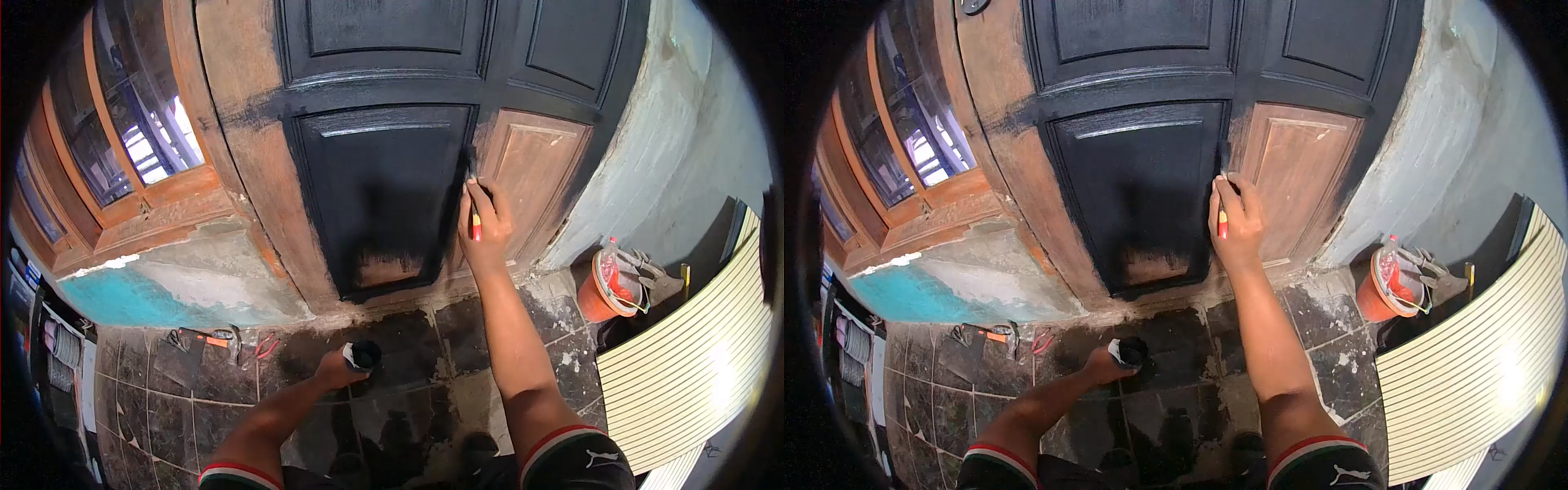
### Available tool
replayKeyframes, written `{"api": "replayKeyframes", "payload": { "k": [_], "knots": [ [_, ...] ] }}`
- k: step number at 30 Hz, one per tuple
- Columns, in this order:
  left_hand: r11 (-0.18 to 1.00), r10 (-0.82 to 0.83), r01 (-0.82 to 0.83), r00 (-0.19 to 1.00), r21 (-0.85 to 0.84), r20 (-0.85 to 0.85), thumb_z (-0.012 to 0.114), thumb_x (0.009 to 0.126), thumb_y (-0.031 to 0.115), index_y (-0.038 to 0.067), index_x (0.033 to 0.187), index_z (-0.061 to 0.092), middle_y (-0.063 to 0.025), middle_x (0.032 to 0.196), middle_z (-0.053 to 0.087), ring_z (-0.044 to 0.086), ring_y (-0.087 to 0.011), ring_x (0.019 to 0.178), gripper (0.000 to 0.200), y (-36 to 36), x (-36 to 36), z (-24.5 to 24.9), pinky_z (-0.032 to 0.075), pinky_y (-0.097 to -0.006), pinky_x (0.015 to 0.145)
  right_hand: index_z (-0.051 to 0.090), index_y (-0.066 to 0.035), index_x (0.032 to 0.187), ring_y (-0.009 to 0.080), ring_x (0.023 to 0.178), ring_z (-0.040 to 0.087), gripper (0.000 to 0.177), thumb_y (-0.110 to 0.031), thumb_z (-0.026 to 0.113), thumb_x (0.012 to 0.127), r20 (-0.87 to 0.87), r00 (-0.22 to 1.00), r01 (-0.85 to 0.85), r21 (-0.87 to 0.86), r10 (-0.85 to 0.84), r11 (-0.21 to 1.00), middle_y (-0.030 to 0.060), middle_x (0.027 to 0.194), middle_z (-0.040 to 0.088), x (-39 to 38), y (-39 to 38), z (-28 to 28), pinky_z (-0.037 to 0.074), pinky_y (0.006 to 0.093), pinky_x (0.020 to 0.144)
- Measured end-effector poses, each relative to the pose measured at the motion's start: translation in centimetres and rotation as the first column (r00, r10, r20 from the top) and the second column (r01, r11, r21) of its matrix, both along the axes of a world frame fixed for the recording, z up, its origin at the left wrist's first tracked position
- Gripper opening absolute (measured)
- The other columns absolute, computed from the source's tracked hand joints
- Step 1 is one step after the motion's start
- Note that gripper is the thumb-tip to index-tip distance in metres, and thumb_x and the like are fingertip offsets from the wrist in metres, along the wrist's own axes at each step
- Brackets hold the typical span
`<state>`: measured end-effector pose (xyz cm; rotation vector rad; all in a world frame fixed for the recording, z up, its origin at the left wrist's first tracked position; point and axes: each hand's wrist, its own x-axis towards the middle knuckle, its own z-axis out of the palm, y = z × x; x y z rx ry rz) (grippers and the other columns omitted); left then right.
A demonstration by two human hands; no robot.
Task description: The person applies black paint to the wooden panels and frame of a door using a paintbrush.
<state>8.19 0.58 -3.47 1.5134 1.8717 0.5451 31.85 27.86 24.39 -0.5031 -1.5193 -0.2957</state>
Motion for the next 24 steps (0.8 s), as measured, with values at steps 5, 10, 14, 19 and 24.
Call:
{"api": "replayKeyframes", "payload": {
  "k": [5, 10, 14, 19, 24],
  "knots": [
    [0.999, 0.008, -0.008, 1.0, -0.042, -0.003, 0.095, 0.076, 0.051, 0.013, 0.14, 0.063, -0.0181, 0.129, 0.075, 0.071, -0.0419, 0.122, 0.081, -0.2, 0.4, 0.9, 0.058, -0.0513, 0.104, 0.072, 0.001, 0.105, 0.0449, 0.1, 0.071, 0.016, 0.004, 0.073, 0.09, 0.289, 0.957, 0.061, -0.25, 0.015, 0.966, 0.0222, 0.108, 0.07, 0.5, 0.3, -11.4, 0.058, 0.0504, 0.086],
    [1.0, -0.005, 0.005, 1.0, -0.017, 0.01, 0.095, 0.075, 0.053, 0.01, 0.141, 0.063, -0.0182, 0.129, 0.076, 0.071, -0.0416, 0.122, 0.084, -0.1, -0.2, -0.3, 0.058, -0.051, 0.104, 0.069, -0.002, 0.098, 0.049, 0.1, 0.067, 0.012, 0.003, 0.069, 0.087, 0.388, 0.882, 0.082, -0.684, 0.267, 0.725, 0.0245, 0.105, 0.065, 1.4, -0.2, -21.3, 0.056, 0.0557, 0.086],
    [1.0, -0.02, 0.019, 0.998, 0.003, 0.062, 0.095, 0.075, 0.054, 0.01, 0.142, 0.062, -0.019, 0.129, 0.075, 0.071, -0.042, 0.122, 0.087, -0.3, -0.6, -1.8, 0.057, -0.0514, 0.104, 0.072, -0.001, 0.098, 0.0489, 0.095, 0.069, 0.004, -0.001, 0.07, 0.094, 0.393, 0.911, 0.11, -0.524, 0.125, 0.845, 0.0246, 0.104, 0.068, 0.1, 1.3, -12.2, 0.057, 0.0535, 0.084],
    [0.998, -0.018, 0.018, 1.0, 0.052, 0.006, 0.095, 0.075, 0.054, 0.01, 0.143, 0.061, -0.0192, 0.126, 0.076, 0.072, -0.0427, 0.119, 0.088, -0.7, -1.0, -3.3, 0.058, -0.0525, 0.102, 0.077, 0.0, 0.105, 0.0364, 0.09, 0.073, 0.009, -0.001, 0.078, 0.096, -0.068, 0.998, -0.023, -0.081, 0.018, 0.996, 0.0184, 0.102, 0.074, -0.8, -0.2, 3.4, 0.059, 0.0449, 0.08],
    [0.997, -0.029, 0.027, 0.999, 0.077, 0.02, 0.096, 0.074, 0.052, 0.009, 0.144, 0.058, -0.0191, 0.123, 0.076, 0.072, -0.0435, 0.118, 0.091, -1.5, -2.0, -3.9, 0.057, -0.0542, 0.103, 0.077, -0.001, 0.105, 0.0383, 0.091, 0.074, 0.009, 0.0, 0.078, 0.095, -0.038, 0.999, -0.03, -0.186, 0.023, 0.982, 0.02, 0.103, 0.074, -1.5, 0.4, -6.7, 0.058, 0.0444, 0.082]
  ]
}}
